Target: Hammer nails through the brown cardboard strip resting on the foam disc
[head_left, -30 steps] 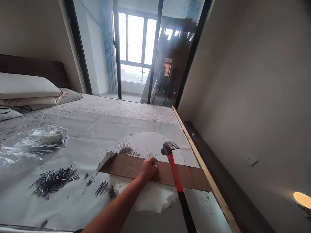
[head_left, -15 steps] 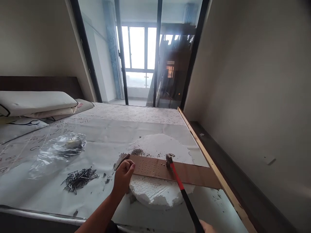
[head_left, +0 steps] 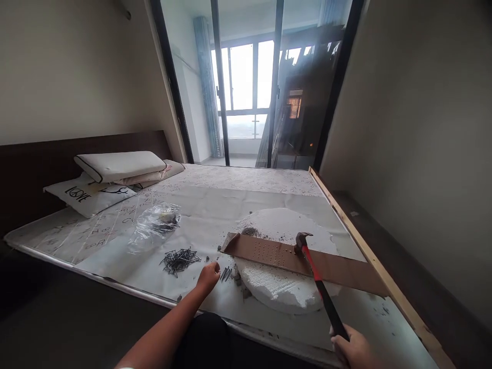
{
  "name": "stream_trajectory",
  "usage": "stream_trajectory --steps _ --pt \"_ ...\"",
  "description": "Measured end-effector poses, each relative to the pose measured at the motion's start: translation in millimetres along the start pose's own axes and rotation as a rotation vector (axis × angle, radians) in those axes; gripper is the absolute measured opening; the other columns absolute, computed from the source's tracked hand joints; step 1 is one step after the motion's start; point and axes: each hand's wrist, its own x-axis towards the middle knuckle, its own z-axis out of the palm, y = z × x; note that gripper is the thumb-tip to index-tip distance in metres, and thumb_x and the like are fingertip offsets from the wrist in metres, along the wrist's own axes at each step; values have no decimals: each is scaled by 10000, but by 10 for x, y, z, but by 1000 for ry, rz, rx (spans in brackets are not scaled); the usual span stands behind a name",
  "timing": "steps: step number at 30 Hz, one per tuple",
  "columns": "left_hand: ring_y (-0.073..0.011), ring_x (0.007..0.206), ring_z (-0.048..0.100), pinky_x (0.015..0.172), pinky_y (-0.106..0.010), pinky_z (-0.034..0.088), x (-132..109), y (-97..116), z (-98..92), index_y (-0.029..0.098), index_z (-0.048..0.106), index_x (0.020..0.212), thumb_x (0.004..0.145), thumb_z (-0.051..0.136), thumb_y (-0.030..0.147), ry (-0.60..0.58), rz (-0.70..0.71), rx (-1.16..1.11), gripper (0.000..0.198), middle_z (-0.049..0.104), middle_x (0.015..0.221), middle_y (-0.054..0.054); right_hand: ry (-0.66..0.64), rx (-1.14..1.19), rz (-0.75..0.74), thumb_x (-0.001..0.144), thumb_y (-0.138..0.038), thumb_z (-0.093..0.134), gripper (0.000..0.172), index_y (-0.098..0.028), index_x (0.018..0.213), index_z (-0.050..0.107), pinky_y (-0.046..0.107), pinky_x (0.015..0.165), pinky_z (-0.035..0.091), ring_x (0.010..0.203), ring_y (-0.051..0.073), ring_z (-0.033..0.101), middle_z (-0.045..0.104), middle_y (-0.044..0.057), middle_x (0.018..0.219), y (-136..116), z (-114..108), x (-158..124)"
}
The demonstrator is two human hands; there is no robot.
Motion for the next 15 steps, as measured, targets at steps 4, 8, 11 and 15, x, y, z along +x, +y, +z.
stream_trajectory --steps 4,8,11,15 --pt "-156 696 551 602 -222 339 181 119 147 169 532 675 631 478 50 -32 -32 36 138 589 699 -24 19 87 -24 602 -337 480 146 -214 666 433 199 366 246 346 72 285 278 -108 408 -2 53 93" --pt "-174 686 552 584 -231 327 249 134 213 165 517 656 586 484 25 -34 -90 50 160 568 659 -27 8 138 -45 593 -341 487 152 -215 651 424 196 357 242 329 66 285 280 -112 402 -10 49 103" --pt "-177 674 546 577 -235 325 258 142 208 170 483 615 573 492 38 -20 -113 38 139 542 619 -18 31 112 -51 620 -323 467 132 -208 679 439 195 357 253 318 67 294 293 -113 400 -33 29 63" --pt "-174 633 530 557 -235 314 272 200 106 180 423 560 529 508 53 2 -132 -2 156 481 552 12 17 108 -53 630 -320 454 127 -209 689 435 197 350 257 314 71 302 286 -117 397 -53 -10 58"
